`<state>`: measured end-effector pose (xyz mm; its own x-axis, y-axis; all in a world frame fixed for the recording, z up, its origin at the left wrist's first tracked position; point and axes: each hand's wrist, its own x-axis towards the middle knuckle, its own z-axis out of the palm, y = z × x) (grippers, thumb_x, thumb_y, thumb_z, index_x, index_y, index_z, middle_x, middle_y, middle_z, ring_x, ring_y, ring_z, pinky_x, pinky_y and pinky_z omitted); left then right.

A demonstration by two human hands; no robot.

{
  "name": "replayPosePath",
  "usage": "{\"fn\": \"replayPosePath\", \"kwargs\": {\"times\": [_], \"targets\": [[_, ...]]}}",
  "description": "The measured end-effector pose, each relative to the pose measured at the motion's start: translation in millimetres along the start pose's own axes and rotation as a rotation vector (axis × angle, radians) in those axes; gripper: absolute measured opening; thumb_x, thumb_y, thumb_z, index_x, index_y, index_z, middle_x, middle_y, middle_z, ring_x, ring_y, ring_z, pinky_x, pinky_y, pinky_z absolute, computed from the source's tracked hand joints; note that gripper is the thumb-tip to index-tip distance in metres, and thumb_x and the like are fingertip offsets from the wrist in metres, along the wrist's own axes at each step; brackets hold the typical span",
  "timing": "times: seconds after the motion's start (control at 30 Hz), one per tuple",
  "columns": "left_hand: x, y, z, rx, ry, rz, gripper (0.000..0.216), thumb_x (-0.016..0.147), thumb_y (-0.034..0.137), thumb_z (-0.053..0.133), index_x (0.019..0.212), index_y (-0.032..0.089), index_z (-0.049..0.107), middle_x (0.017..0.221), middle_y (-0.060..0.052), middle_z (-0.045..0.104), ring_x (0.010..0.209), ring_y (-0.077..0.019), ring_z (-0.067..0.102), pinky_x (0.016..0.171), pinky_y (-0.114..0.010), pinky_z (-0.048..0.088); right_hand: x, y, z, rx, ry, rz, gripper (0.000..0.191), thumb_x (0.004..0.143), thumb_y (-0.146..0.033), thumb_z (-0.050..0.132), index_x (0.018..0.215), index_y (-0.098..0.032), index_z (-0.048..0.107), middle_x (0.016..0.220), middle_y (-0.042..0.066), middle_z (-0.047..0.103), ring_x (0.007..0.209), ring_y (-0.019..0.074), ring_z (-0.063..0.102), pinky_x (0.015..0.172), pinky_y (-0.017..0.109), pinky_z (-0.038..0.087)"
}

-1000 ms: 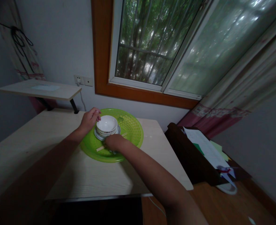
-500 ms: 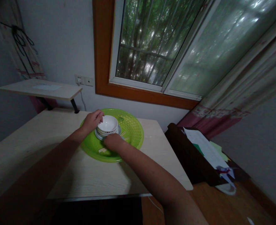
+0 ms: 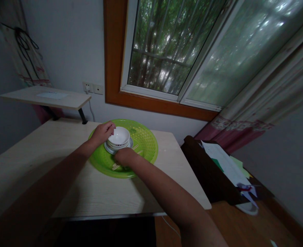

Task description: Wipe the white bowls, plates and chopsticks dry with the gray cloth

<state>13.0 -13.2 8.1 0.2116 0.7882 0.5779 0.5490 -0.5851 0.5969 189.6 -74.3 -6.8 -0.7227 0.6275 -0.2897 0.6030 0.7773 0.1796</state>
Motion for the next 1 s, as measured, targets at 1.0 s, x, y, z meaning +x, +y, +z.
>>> {"fn": "replayPosePath", "kwargs": {"times": [1.0], "targets": [[0,1,-2,0.090,0.063,0.017,0.028,0.097,0.032,0.041,0.078,0.020,0.057,0.070,0.000,0.063,0.069,-0.0149,0.059,0.069,-0.028,0.040,-49,30,-53,0.050,0.335,0.006,0.023,0.097,-0.027,0.052,0.102,-0.019,0.072,0.096,0.007,0.072,0.076,0.0157,0.066,0.064,0.025,0.038]]}}
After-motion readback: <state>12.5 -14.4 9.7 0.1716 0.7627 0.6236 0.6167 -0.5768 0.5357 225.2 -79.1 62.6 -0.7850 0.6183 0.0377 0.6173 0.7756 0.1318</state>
